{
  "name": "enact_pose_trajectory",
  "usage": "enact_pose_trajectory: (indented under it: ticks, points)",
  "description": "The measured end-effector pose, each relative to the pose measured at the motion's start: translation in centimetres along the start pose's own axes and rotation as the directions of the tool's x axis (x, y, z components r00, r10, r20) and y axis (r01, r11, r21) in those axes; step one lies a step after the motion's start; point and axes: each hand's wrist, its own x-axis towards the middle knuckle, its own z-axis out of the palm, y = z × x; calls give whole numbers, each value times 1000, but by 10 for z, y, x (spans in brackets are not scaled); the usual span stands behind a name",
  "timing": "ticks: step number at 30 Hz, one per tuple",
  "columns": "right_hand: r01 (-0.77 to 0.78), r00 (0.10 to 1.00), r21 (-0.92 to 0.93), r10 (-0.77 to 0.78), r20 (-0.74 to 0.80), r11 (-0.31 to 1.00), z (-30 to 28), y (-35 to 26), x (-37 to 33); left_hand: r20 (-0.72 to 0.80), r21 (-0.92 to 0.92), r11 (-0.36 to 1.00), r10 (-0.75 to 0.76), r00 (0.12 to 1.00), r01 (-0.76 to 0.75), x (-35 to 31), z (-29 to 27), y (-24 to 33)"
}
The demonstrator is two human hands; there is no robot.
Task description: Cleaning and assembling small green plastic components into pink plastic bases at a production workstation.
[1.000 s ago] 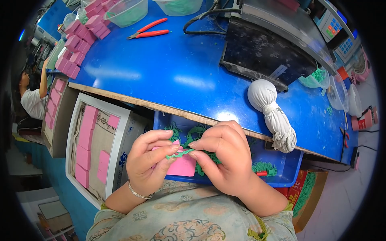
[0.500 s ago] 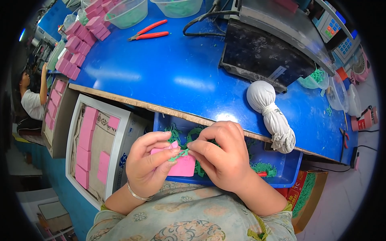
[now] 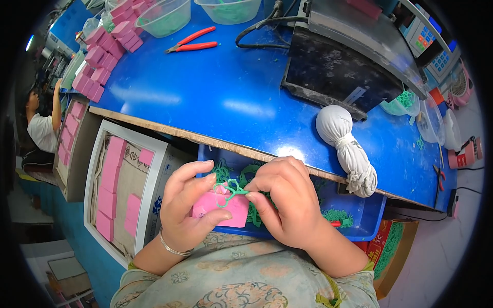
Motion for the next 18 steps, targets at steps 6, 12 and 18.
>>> enact_pose_trajectory:
  ticks: [6, 12, 18]
  points:
    - [30, 997, -47, -26, 75, 998, 2, -1, 1, 84, -23, 1000, 12, 996, -10, -1, -3, -3]
    - [23, 997, -56, -19, 74, 998, 2, -1, 1, 54, -32, 999, 3, 999, -2, -4, -2, -3]
    - [48, 999, -36, -48, -8, 998, -1, -4, 2, 35, 27, 999, -27, 999, 26, -5, -3, -4]
